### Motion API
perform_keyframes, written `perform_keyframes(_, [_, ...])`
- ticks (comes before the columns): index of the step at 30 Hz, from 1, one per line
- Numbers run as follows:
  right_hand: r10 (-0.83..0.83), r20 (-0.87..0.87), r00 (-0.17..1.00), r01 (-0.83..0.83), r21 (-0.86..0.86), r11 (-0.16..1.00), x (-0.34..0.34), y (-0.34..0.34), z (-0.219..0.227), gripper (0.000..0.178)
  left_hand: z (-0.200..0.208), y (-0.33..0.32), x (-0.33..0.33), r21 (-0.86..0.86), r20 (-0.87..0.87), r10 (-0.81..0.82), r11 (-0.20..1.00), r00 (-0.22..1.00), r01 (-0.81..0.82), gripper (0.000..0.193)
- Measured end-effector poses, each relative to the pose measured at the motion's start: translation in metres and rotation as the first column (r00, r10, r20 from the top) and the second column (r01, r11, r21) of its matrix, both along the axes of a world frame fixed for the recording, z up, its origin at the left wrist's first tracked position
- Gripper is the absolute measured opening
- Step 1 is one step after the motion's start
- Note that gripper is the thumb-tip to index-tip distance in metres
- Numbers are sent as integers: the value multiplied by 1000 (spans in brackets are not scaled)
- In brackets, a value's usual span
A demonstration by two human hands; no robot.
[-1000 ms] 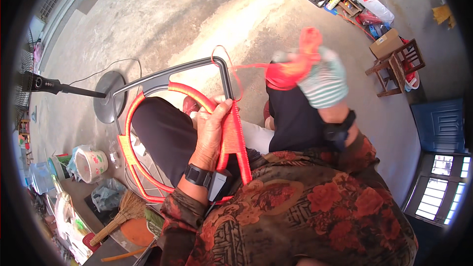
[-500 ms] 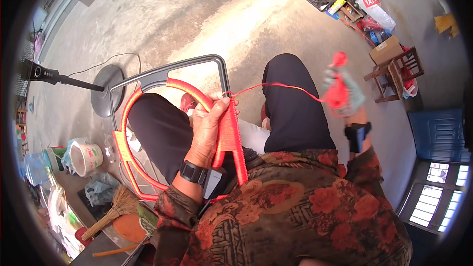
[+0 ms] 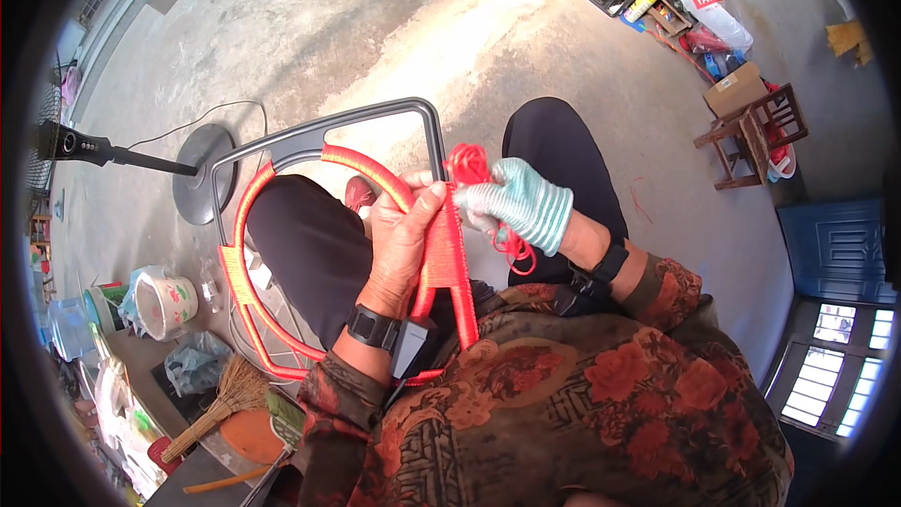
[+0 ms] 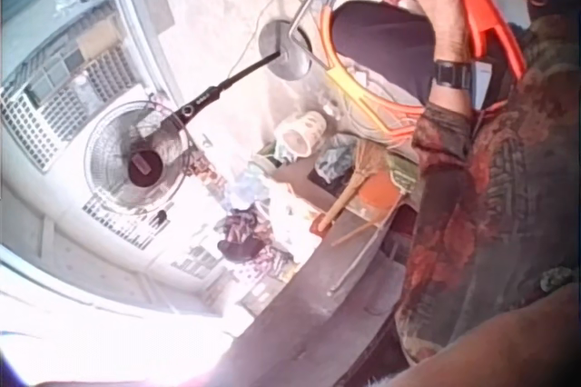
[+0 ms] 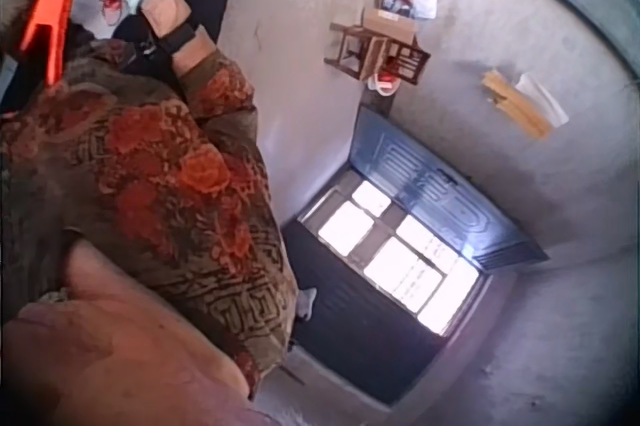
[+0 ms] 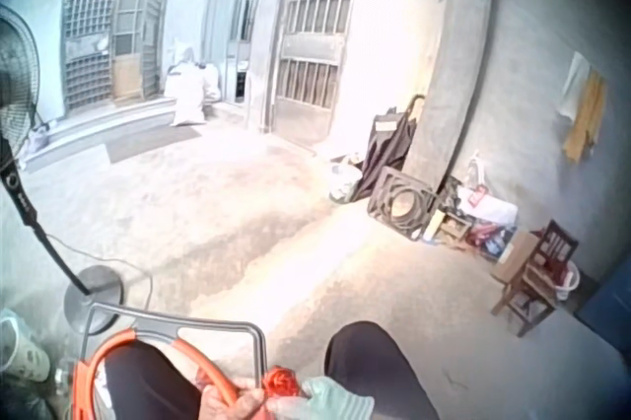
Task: The recorder is wrapping a red frame component with red cord.
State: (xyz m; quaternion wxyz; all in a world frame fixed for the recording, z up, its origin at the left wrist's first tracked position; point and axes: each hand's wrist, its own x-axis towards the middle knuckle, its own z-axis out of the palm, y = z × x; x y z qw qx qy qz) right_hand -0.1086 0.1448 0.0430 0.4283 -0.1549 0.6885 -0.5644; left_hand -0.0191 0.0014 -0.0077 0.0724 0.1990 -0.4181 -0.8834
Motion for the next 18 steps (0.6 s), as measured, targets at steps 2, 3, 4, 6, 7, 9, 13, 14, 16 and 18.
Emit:
perform_keyframes(2, [-150,64,987,141,124,982,-10,5,-1,33,2,-2,-1,45,92,-27,999,995,22,16])
perform_keyframes(3, [-154,-119,981,167,107,980,-19,12,-14,30,3,-3,-1,47,90,-24,999,996,20,16])
perform_keyframes(4, [-228,-5,974,228,16,974,-29,24,-20,33,4,-3,-1,95,101,-30,995,994,20,14])
perform_keyframes(6, [-234,198,952,260,-113,959,-37,40,-15,42,5,-5,-1,123,127,-36,992,991,21,13])
perform_keyframes(7, [-183,275,944,233,-161,959,-34,46,-7,48,6,-5,0,123,126,-30,992,992,15,13])
perform_keyframes(9, [98,70,993,-100,12,995,-19,53,9,44,7,-5,-1,105,173,-2,994,985,-17,20])
perform_keyframes(13, [646,-274,713,-553,348,757,0,29,-30,40,-4,-3,-4,11,97,100,995,990,-102,28])
perform_keyframes(14, [574,-314,756,-433,417,799,3,14,-44,37,3,-2,-3,27,126,93,995,988,-97,33])
perform_keyframes(16, [226,-202,953,-155,319,935,-8,-3,-59,35,7,-1,-3,20,172,98,995,980,-103,43])
perform_keyframes(18, [-231,529,816,273,-1,962,-12,-25,-59,45,17,3,-4,55,164,70,995,984,-80,38])
